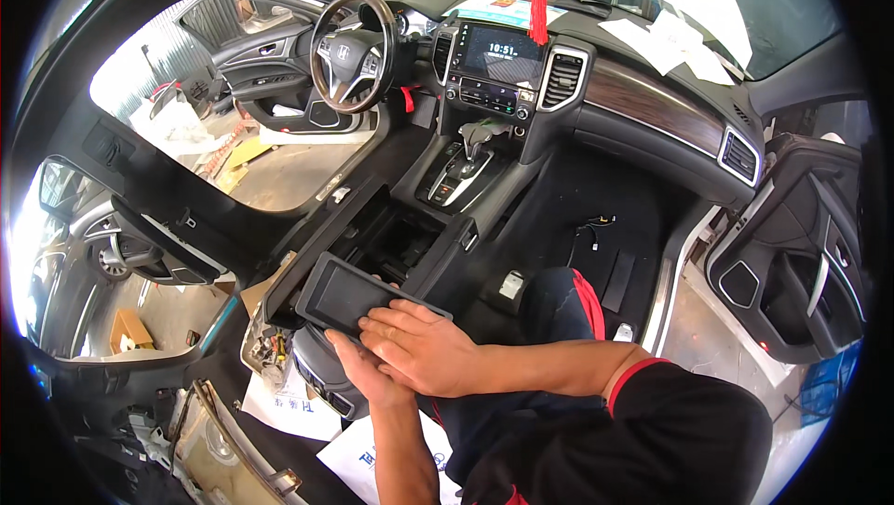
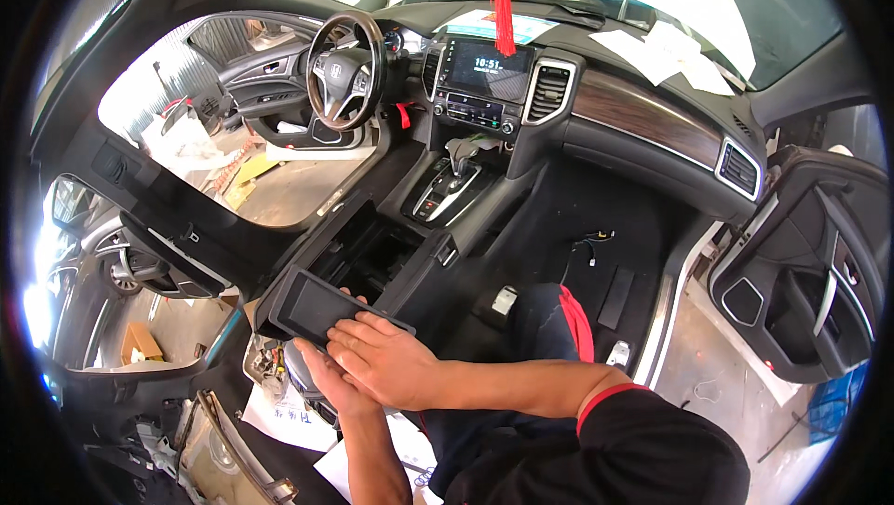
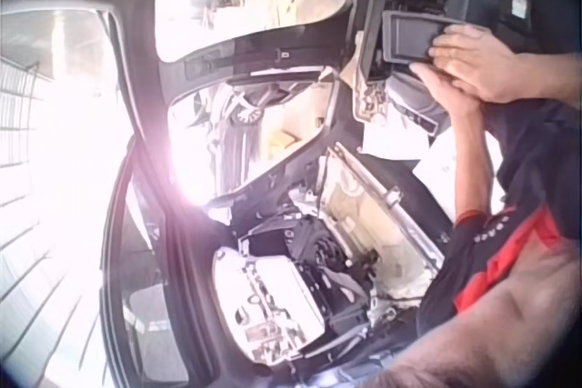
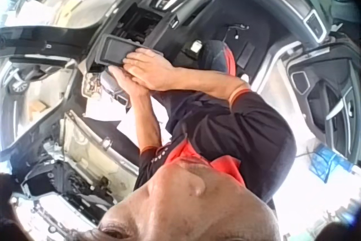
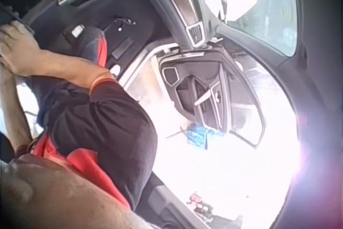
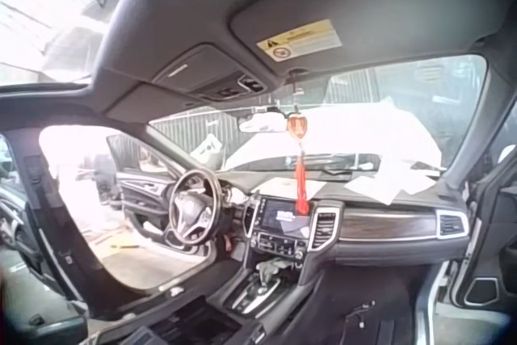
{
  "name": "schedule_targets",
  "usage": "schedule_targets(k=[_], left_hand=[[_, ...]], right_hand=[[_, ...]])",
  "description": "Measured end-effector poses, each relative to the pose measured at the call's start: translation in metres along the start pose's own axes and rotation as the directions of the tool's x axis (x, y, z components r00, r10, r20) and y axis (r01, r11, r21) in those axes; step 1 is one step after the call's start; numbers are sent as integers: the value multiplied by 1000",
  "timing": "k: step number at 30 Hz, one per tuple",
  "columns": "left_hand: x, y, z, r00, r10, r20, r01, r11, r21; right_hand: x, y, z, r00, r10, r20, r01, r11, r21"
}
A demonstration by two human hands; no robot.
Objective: Installing a plastic storage bin and reassembling components within the center console of a car.
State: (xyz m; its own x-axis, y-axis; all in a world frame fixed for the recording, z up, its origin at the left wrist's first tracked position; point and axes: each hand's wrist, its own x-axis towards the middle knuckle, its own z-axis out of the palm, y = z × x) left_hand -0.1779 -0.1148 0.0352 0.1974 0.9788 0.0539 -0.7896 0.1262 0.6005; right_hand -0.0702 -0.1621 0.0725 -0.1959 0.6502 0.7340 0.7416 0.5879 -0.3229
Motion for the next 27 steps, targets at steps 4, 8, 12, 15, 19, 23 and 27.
schedule_targets(k=[4, 8, 12, 15, 19, 23, 27], left_hand=[[20, -8, 11, 990, -79, 115, 88, 994, -69], [31, -13, 14, 988, -118, 101, 133, 979, -157], [26, -10, 30, 981, -132, 142, 155, 975, -162], [23, -17, 37, 985, -164, 58, 168, 982, -88], [12, -32, 39, 988, -118, -96, 135, 970, 202], [16, -37, 33, 999, -25, 41, 10, 940, 341], [7, -30, 44, 994, 63, 89, -99, 855, 510]], right_hand=[[-6, 0, -17, 993, -49, 104, 73, 969, -238], [-28, 11, -32, 992, -34, 121, 48, 992, -116], [-39, 27, -57, 989, 16, -146, -28, 996, -80], [-41, 32, -57, 819, 571, -59, -477, 733, 485], [-57, 56, -39, 662, 668, 338, -712, 421, 563], [-66, 46, -45, 637, 734, 236, -745, 507, 433], [-75, 42, -42, 711, 693, 117, -691, 658, 301]])
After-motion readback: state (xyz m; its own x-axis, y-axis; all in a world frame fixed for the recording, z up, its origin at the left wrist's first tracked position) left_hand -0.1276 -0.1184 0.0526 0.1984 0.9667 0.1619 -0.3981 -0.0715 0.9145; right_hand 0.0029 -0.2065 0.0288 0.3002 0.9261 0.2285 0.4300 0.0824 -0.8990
